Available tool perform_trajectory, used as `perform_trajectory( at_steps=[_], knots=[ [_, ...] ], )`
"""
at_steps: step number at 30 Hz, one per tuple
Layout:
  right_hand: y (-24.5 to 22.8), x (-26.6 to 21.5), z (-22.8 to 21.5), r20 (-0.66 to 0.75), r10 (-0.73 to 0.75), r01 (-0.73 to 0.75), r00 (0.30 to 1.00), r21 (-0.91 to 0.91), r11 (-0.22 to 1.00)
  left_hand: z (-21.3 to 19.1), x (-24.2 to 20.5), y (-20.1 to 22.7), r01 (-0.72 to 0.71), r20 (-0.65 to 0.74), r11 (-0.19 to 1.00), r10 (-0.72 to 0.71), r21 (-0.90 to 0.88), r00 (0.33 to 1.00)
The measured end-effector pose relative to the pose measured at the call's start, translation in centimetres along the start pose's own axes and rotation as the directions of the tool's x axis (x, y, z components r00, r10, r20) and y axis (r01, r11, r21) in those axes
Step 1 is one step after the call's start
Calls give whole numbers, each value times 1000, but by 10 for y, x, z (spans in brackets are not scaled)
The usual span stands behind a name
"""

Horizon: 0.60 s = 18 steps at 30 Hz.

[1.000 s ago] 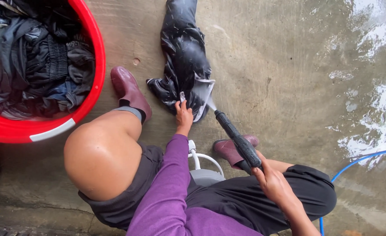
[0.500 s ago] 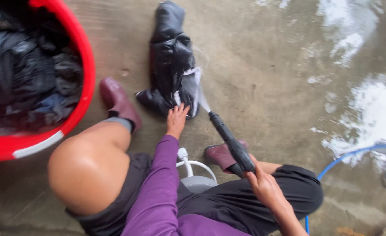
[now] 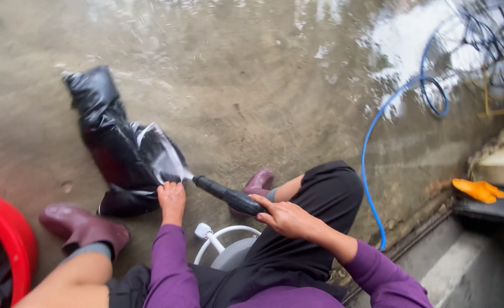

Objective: The person is washing clothes by hand using a high-pressure water sprayer, moving and flipping the clothes on a wet concrete floor.

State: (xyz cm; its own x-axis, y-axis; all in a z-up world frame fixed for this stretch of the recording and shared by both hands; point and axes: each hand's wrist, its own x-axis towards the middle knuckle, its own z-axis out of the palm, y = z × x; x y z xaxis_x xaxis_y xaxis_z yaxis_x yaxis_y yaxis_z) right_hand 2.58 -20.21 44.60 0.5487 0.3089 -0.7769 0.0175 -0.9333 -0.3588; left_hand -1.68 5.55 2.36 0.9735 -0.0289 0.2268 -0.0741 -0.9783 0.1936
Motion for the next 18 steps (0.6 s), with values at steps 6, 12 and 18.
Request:
perform_trajectory(
  at_steps=[6, 12, 18],
  knots=[
    [7, -10, 1, -28, -47, 48, 999, 68, 997, -26, 17, 6, -147, 39, 989, 147, -6, 988],
    [37, -8, -8, -143, -38, 55, 989, 118, 991, -101, 110, -20, 506, 785, 838, -448, 203, 428],
    [43, -33, -37, -301, 7, 58, 953, 205, 977, -94, 263, -151, 391, 550, 918, -362, 70, 752]
  ],
)
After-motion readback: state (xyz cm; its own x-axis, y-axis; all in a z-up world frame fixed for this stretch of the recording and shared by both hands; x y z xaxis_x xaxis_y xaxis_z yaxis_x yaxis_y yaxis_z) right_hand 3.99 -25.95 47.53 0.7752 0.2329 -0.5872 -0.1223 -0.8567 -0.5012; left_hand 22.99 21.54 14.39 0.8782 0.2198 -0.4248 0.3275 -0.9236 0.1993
